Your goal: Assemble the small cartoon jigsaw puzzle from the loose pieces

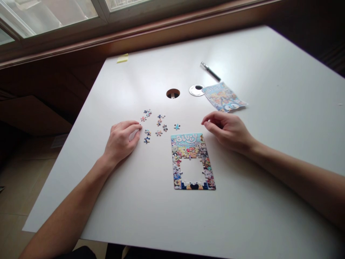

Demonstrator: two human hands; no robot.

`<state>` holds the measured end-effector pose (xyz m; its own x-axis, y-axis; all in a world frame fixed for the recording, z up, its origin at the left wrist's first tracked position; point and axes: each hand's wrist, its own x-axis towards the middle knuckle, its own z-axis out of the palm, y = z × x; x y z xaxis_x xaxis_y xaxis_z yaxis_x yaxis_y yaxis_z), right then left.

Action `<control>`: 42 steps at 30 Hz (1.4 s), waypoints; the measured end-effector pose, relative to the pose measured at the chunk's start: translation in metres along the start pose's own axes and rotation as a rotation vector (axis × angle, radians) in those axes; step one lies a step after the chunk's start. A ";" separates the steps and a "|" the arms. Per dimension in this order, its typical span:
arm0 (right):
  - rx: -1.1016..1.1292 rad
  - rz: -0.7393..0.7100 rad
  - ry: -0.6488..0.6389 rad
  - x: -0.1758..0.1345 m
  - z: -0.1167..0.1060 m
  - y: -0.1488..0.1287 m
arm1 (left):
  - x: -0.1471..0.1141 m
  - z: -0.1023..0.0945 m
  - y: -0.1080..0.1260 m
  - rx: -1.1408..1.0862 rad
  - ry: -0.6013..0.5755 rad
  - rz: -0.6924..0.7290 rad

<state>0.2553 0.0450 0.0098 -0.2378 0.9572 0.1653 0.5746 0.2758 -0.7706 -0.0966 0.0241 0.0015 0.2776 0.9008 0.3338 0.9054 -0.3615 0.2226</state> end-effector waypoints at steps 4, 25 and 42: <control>0.006 0.000 -0.007 0.000 0.000 -0.001 | 0.000 0.000 0.001 -0.001 0.001 0.003; -0.006 -0.014 -0.028 0.000 -0.001 0.003 | 0.000 0.001 0.000 -0.019 0.013 0.016; -0.043 -0.012 -0.017 -0.001 -0.002 0.009 | -0.001 0.001 0.000 -0.103 0.044 -0.043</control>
<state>0.2622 0.0470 0.0039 -0.2581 0.9521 0.1638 0.6043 0.2914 -0.7416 -0.0963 0.0234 0.0009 0.2227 0.9053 0.3618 0.8779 -0.3476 0.3294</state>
